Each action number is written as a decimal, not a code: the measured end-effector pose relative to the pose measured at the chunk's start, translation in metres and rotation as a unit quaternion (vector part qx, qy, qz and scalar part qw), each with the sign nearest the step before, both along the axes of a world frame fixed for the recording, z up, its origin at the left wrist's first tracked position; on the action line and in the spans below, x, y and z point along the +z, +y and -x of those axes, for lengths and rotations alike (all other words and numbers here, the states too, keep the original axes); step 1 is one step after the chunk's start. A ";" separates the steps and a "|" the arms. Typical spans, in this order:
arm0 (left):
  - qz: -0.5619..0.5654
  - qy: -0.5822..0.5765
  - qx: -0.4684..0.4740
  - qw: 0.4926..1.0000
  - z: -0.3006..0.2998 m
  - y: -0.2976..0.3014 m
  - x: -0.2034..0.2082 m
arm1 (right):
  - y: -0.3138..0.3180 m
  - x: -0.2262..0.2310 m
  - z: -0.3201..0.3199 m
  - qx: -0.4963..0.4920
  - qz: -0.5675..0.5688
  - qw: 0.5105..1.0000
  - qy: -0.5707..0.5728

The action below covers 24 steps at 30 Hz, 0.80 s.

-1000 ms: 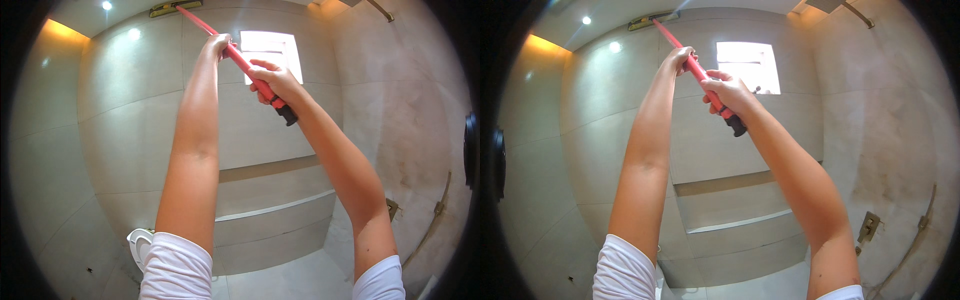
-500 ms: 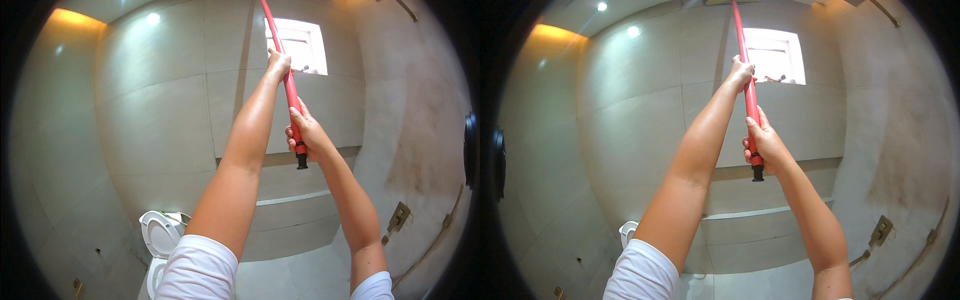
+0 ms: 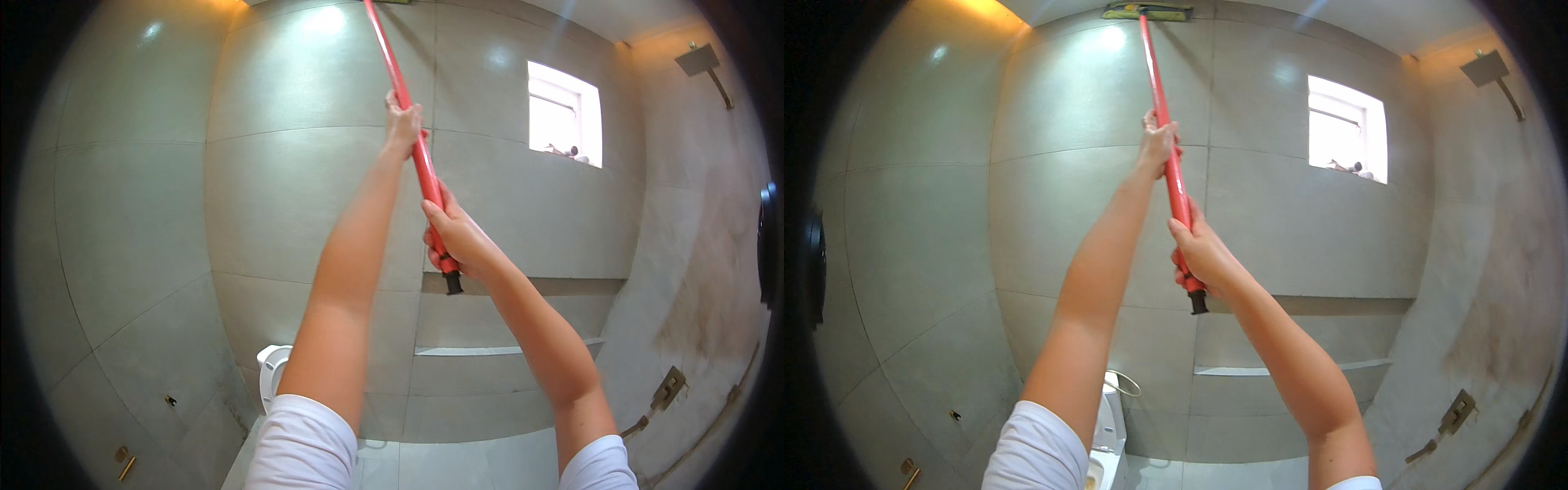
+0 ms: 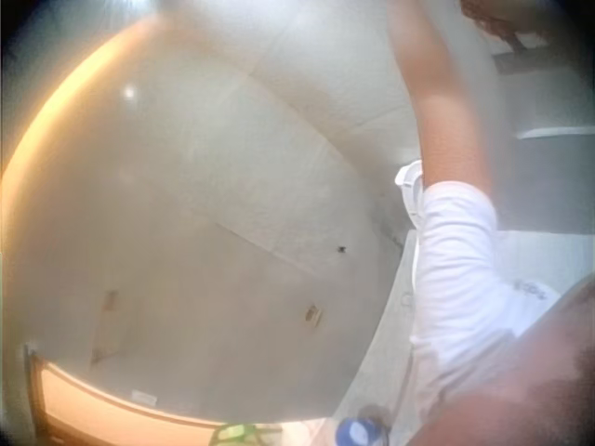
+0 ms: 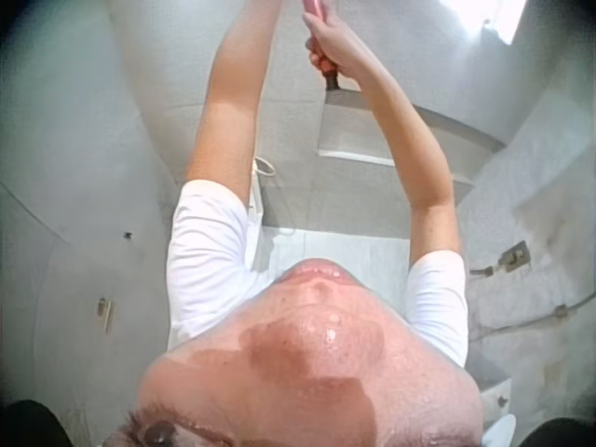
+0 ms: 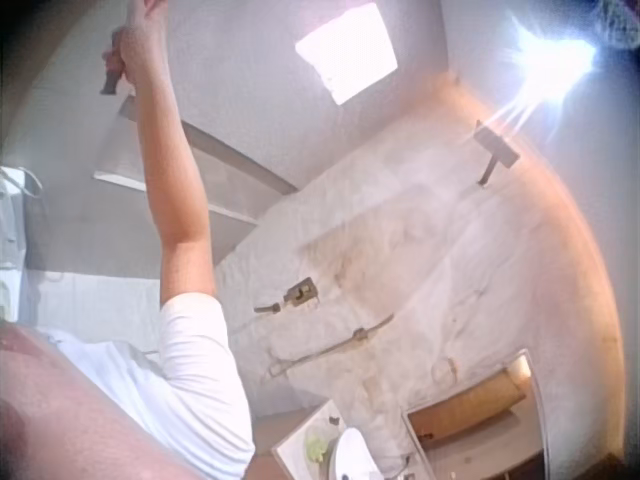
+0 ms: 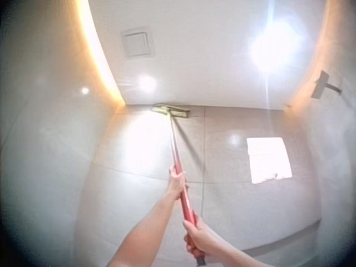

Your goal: The person cleans a bathroom by mopping the floor with a flat mop, then uses a sponge and a scraper to scrub and scrape the tiled walls. The person dips the sponge into a bucket of soapy water and scrubs the wall tiles near the toilet.

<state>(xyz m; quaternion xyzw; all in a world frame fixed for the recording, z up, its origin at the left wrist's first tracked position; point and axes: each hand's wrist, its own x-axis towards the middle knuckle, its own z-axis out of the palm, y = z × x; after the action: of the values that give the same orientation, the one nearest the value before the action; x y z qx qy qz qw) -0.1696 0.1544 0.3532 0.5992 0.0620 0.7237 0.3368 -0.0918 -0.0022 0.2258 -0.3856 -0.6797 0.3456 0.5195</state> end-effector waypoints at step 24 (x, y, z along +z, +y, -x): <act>-0.039 0.104 -0.033 0.993 -0.037 -0.008 0.020 | -0.005 -0.003 -0.037 -0.082 -0.137 0.984 0.077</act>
<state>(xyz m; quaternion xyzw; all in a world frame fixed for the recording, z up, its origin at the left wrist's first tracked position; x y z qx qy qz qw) -0.1325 0.1459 0.3734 0.6854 0.0484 0.6478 0.3291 -0.0552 -0.0073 0.2230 -0.3373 -0.6450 0.2336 0.6447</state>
